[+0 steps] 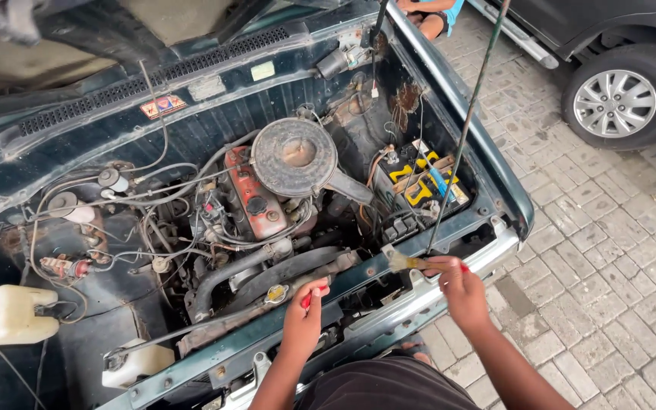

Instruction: Cleaning and inspecting the engine bay of a vehicle using a brush and a small hand tool.

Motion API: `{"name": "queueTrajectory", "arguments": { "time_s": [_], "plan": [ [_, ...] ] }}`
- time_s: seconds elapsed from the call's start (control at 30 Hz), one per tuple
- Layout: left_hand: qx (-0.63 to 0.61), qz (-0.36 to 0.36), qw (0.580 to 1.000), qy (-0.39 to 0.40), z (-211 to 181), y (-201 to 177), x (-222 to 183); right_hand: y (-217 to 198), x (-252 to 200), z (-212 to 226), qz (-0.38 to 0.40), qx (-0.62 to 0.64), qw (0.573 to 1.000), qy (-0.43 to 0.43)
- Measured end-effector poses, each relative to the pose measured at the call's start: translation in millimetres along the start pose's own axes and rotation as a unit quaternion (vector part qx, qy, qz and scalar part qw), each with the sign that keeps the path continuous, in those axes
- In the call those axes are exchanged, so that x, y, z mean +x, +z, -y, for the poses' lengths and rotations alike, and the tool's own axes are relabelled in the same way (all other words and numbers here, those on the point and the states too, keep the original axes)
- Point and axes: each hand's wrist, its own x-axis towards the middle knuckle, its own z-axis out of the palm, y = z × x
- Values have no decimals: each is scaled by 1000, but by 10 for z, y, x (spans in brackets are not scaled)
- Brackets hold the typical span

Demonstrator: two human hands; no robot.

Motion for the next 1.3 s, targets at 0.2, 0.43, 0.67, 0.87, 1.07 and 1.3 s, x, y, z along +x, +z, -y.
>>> {"name": "queueTrajectory", "arguments": {
  "time_s": [0.2, 0.43, 0.67, 0.87, 1.07, 1.3],
  "plan": [
    [-19, 9, 998, 55, 68, 416, 180, -650, 618, 26, -122, 141, 981, -53],
    [-39, -37, 996, 75, -55, 832, 266, -603, 1693, 318, -88, 33, 993, 69],
    [-52, -65, 996, 28, -268, 1098, 247, 128, 3407, 34, 81, -235, 964, -95],
    [-95, -111, 984, 98, -61, 1217, 290, 356, 3818, 153, 135, -348, 923, -95],
    [-104, -155, 981, 57, -46, 1141, 236, 274, 3865, 343, 96, -362, 911, -173],
    [-106, -167, 977, 77, -118, 1053, 204, 462, 4477, -269, 136, -528, 813, -203]
  ]
}}
